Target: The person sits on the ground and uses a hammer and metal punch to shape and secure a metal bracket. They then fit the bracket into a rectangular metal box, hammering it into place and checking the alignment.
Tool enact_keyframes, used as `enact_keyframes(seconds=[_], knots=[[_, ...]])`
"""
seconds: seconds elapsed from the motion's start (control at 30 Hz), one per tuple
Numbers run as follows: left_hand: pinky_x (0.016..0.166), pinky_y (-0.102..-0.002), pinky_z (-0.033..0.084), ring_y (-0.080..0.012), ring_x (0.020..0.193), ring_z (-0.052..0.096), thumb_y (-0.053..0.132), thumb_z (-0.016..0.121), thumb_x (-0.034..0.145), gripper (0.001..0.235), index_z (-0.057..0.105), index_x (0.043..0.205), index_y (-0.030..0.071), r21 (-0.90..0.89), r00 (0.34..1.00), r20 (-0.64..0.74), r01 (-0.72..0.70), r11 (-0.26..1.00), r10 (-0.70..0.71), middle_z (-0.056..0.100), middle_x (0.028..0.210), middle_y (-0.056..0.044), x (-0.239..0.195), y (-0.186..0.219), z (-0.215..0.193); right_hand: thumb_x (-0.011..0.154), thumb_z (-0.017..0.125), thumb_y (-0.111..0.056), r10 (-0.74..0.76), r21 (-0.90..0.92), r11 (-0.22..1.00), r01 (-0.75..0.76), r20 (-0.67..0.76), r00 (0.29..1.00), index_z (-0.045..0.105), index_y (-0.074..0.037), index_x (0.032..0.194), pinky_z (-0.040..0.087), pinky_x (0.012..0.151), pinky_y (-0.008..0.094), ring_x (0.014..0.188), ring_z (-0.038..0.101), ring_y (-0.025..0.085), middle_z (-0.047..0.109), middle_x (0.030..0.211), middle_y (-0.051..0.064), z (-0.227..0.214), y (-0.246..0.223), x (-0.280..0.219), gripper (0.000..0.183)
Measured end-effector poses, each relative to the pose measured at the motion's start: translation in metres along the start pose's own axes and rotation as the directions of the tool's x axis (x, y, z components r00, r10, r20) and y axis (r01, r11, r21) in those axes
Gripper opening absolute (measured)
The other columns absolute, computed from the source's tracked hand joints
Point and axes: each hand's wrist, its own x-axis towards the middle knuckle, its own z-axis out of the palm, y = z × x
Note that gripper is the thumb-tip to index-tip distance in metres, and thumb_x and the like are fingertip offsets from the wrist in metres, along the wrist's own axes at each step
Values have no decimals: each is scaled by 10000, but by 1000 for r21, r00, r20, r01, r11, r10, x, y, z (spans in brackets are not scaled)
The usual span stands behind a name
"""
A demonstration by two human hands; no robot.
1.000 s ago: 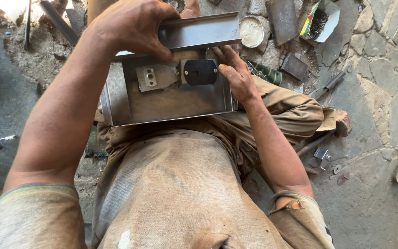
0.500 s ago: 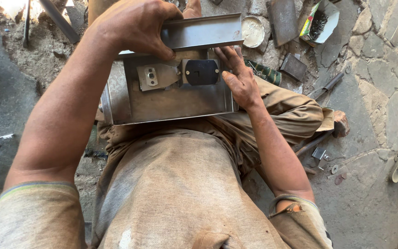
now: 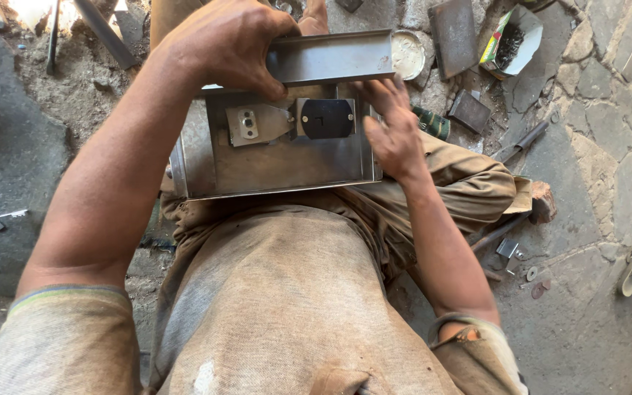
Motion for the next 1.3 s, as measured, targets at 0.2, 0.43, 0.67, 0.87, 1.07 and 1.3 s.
enact_keyframes(seconds=[0.2, 0.43, 0.67, 0.87, 1.07, 1.3], knots=[[688, -403, 579, -292, 772, 721, 285, 958, 602, 612, 745, 1111, 20, 10, 998, -24, -55, 998, 55, 750, 927, -158, -1, -2, 1, 957, 542, -190, 75, 711, 700, -70, 24, 997, 388, 18, 1587, 171, 1425, 481, 1582, 426, 314, 529, 1617, 98, 15, -48, -39, 681], [647, -416, 572, -297, 712, 716, 275, 917, 609, 545, 748, 1058, 15, 33, 998, -16, -59, 998, 60, 737, 834, -158, -3, 2, -6, 951, 495, -222, -117, 218, 973, 80, 162, 980, 275, 54, 1614, -56, 1358, 480, 1660, 71, 267, 446, 1666, 131, 31, -76, -26, 751], [627, -427, 565, -322, 699, 709, 298, 930, 597, 542, 745, 1010, 2, 60, 994, -36, -104, 993, 106, 730, 819, -176, -3, -1, -1, 882, 504, -193, -87, 164, 985, 46, 251, 964, 220, 56, 1629, -107, 1336, 483, 1655, 18, 278, 372, 1705, 133, 33, -88, -12, 837], [605, -410, 573, -299, 680, 721, 305, 937, 574, 589, 739, 1045, 11, 41, 995, -49, -87, 995, 89, 737, 816, -159, -2, -3, 5, 871, 551, -180, -56, -22, 998, 64, 264, 963, 205, 50, 1633, -102, 1338, 497, 1649, 29, 277, 385, 1697, 114, 43, -83, -17, 869], [608, -415, 569, -304, 692, 717, 287, 937, 566, 573, 740, 1027, 11, 56, 989, -76, -123, 991, 127, 736, 809, -160, -3, -5, 6, 849, 623, -189, -50, -301, 950, 88, 133, 990, 309, 24, 1615, -35, 1320, 536, 1602, 0, 439, 250, 1712, 235, 50, -80, -29, 855], [618, -411, 569, -298, 699, 721, 276, 936, 576, 574, 736, 1052, 26, 23, 992, -65, -110, 994, 112, 740, 817, -153, -5, -2, 4, 820, 635, -165, -50, -314, 945, 93, 144, 988, 384, 13, 1598, 40, 1307, 603, 1584, 35, 509, 255, 1700, 250, 52, -81, -28, 836]])
